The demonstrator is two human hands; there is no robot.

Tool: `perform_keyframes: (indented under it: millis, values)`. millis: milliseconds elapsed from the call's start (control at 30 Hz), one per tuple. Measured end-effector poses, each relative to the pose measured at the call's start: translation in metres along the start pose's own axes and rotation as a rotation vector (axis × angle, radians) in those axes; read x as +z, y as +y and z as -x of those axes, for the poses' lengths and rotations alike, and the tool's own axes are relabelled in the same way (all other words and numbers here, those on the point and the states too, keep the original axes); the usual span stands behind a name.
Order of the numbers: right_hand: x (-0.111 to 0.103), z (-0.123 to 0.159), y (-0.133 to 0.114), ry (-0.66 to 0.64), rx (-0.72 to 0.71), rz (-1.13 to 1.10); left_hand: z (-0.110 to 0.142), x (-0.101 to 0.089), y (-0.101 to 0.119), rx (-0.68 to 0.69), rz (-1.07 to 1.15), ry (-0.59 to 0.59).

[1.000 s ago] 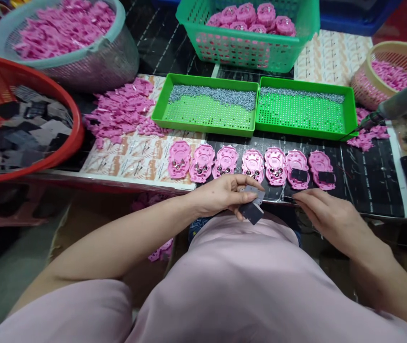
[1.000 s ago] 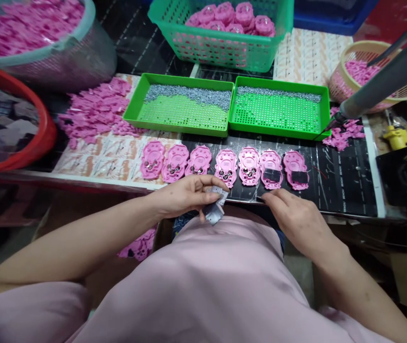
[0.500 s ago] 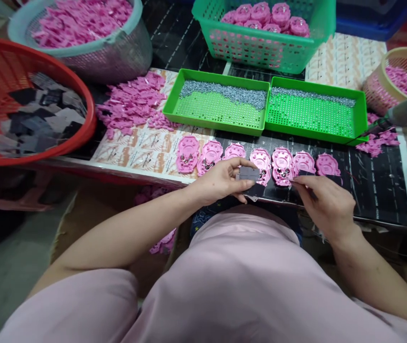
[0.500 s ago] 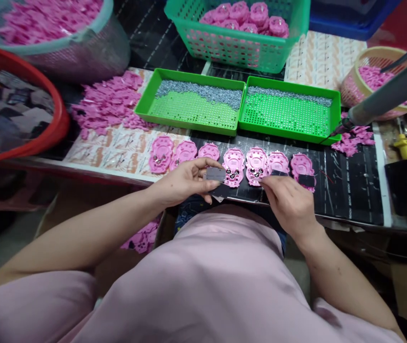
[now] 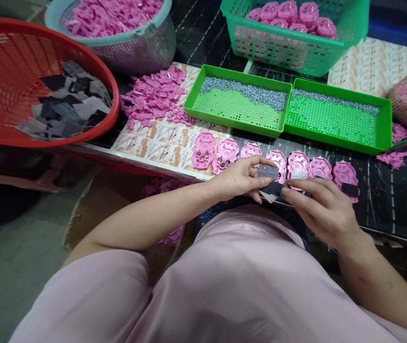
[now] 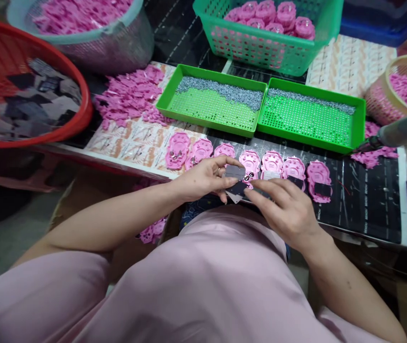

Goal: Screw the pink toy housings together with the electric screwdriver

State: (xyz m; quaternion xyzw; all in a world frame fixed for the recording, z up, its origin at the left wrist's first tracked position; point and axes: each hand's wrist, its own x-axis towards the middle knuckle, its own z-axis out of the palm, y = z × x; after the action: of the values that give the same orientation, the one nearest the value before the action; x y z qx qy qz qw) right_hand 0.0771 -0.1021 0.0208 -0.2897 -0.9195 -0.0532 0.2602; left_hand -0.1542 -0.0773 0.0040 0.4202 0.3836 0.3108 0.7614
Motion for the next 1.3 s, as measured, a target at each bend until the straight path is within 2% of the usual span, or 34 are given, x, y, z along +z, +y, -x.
perform_keyframes:
  millis: [167, 267, 300, 367, 433, 500, 733, 800, 867, 1033, 1100, 1300]
  values:
    - [0.0, -0.009, 0.0, 0.001, -0.132, -0.106, 0.0, 0.003, -0.002, -0.042, -0.055, -0.162]
    - [-0.007, -0.007, 0.002, -0.04, -0.121, -0.314, 0.005, 0.0, -0.002, -0.052, -0.046, -0.119]
    - [-0.01, -0.005, 0.003, -0.043, -0.062, -0.415, 0.007, -0.003, -0.002, -0.05, -0.035, -0.089]
    - [-0.015, -0.003, 0.007, -0.004, 0.17, -0.56, 0.012, -0.009, -0.002, -0.044, -0.009, -0.032]
    - [-0.015, -0.004, 0.014, 0.037, 0.437, -0.594, 0.018, -0.016, -0.003, -0.04, 0.006, -0.008]
    - [-0.01, -0.01, 0.025, -0.02, 0.588, -0.593, 0.023, -0.022, -0.003, -0.038, 0.006, -0.007]
    - [0.013, -0.048, 0.063, -0.478, 0.679, -0.776, 0.037, -0.031, -0.006, -0.037, -0.009, 0.035]
    - [0.015, -0.06, 0.07, -0.614, 0.649, -0.771, 0.039, -0.032, -0.008, -0.039, -0.003, 0.039]
    - [0.018, -0.071, 0.075, -0.729, 0.557, -0.712, 0.039, -0.032, -0.008, -0.035, -0.005, 0.031]
    - [0.032, -0.088, 0.08, -0.851, 0.382, -0.666, 0.037, -0.03, -0.005, -0.083, -0.001, 0.016]
    - [0.035, -0.088, 0.078, -0.818, 0.327, -0.661, 0.036, -0.029, -0.005, -0.111, 0.013, 0.006]
    - [0.02, -0.083, 0.045, -0.441, 0.054, -0.62, 0.031, -0.028, -0.002, -0.145, 0.075, -0.066]
